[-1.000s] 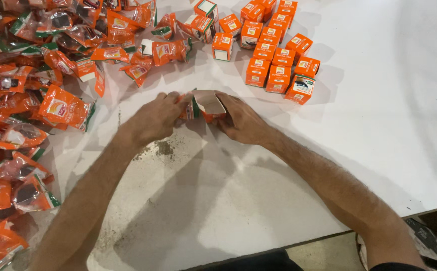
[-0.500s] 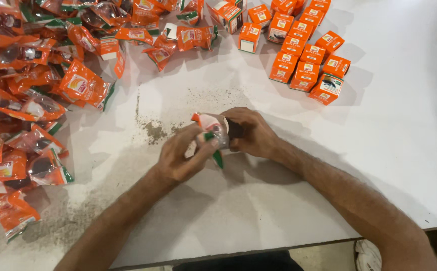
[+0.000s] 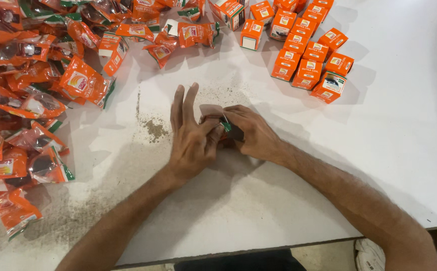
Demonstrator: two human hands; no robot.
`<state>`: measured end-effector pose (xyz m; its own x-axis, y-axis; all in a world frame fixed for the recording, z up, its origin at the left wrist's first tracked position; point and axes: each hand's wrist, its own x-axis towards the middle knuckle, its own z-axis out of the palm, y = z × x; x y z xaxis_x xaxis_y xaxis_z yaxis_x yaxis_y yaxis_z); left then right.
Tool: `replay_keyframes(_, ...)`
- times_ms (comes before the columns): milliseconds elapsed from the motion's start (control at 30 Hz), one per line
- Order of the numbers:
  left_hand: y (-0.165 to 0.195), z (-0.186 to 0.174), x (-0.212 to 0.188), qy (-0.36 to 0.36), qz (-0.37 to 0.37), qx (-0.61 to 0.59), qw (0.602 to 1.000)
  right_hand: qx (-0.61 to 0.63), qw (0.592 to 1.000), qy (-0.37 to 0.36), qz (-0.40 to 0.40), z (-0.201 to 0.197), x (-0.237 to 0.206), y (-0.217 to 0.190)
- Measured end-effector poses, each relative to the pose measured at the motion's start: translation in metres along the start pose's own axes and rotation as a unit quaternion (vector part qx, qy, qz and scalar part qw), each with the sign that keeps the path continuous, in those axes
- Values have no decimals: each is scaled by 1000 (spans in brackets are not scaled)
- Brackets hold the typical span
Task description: The person sits at a white table covered with small orange cardboard cartons and orange plastic packets. They pick up cartons one at a time, open the folded flaps by hand, and place the opened cartons onto a growing pile on the table.
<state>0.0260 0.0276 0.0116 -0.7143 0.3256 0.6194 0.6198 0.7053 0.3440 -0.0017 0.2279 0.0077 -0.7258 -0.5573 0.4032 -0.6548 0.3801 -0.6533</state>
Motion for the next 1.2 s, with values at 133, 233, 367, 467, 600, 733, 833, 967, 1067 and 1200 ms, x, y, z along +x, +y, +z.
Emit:
replay_keyframes(133,0,8,-1,-13,-244,-224,944,-30,999,6,-12,2,1,5)
replay_keyframes(233,-10,13,3,-52,-327,-315,889,-39,997,25,-57,5,0,10)
replay_keyframes(367,-23,18,6,-54,-301,-356,883,-64,998,-10,17,10,-9,3)
replay_keyframes(467,-26,21,4,-56,-333,-354,872,-7,998,-7,70,18,-18,-11)
replay_keyframes(600,-25,20,3,-53,-326,-363,871,-59,998,-5,15,25,-20,-25)
replay_keyframes(733,-34,4,5,-116,-288,-386,869,-159,987,-15,7,27,-14,-28)
replay_keyframes(833,-48,-12,5,-161,-315,-589,727,-193,981,-1,22,30,-10,-27)
replay_keyframes(967,-61,-11,3,-160,-371,-623,670,-222,975,11,9,32,-9,-26)
replay_keyframes(1067,-62,7,5,-150,-373,-549,733,-206,977,47,-14,32,-9,-25)
replay_keyframes(1200,-54,19,3,-132,-295,-471,821,-142,988,62,-15,29,-7,-25)
